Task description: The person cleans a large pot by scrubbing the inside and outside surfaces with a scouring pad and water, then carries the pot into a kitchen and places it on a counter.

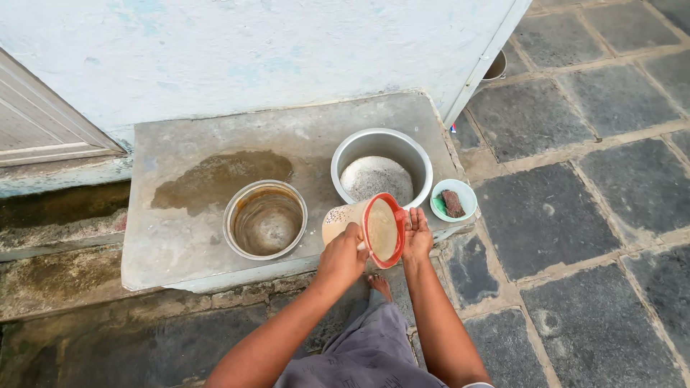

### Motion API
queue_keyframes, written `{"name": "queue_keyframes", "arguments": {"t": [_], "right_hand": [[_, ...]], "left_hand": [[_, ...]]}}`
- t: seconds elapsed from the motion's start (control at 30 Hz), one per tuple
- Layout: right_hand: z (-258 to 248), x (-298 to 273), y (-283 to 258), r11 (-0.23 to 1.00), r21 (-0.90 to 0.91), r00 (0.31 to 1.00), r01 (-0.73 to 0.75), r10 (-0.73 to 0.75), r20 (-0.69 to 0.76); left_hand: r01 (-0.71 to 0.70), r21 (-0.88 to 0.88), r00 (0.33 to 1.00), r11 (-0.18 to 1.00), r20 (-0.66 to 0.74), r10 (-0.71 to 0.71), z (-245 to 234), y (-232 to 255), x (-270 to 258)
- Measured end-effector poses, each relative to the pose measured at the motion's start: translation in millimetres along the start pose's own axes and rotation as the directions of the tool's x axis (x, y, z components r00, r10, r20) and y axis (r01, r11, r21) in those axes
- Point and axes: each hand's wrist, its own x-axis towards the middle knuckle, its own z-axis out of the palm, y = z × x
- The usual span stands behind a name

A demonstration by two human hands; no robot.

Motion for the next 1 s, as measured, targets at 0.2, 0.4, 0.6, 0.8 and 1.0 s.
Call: {"name": "queue_keyframes", "arguments": {"t": [0.2,0.4,0.6,0.8,1.0], "right_hand": [[53,156,7,0.997,-0.072,0.999,-0.025,0.022,-0.036],[84,235,70,0.811,-0.582,0.965,-0.061,0.197,0.173],[65,210,72,0.037,-0.99,0.507,0.14,0.856,0.103],[31,199,55,0.201,-0.936,0.836,-0.291,0.529,-0.146],[47,193,84,0.455,-0.484,0.633,-0.747,0.708,-0.312]], "left_hand": [[0.213,0.141,0.974,0.967,-0.112,-0.198,51,10,132],[0.544,0.005,0.818,0.839,-0.225,-0.53,51,-4,169],[0.697,-0.102,0.658,0.71,-0.303,-0.689,49,-10,138],[0.711,0.047,0.684,0.702,-0.277,-0.674,61,10,142],[0.669,0.024,0.717,0.743,-0.283,-0.637,70,20,153]]}}
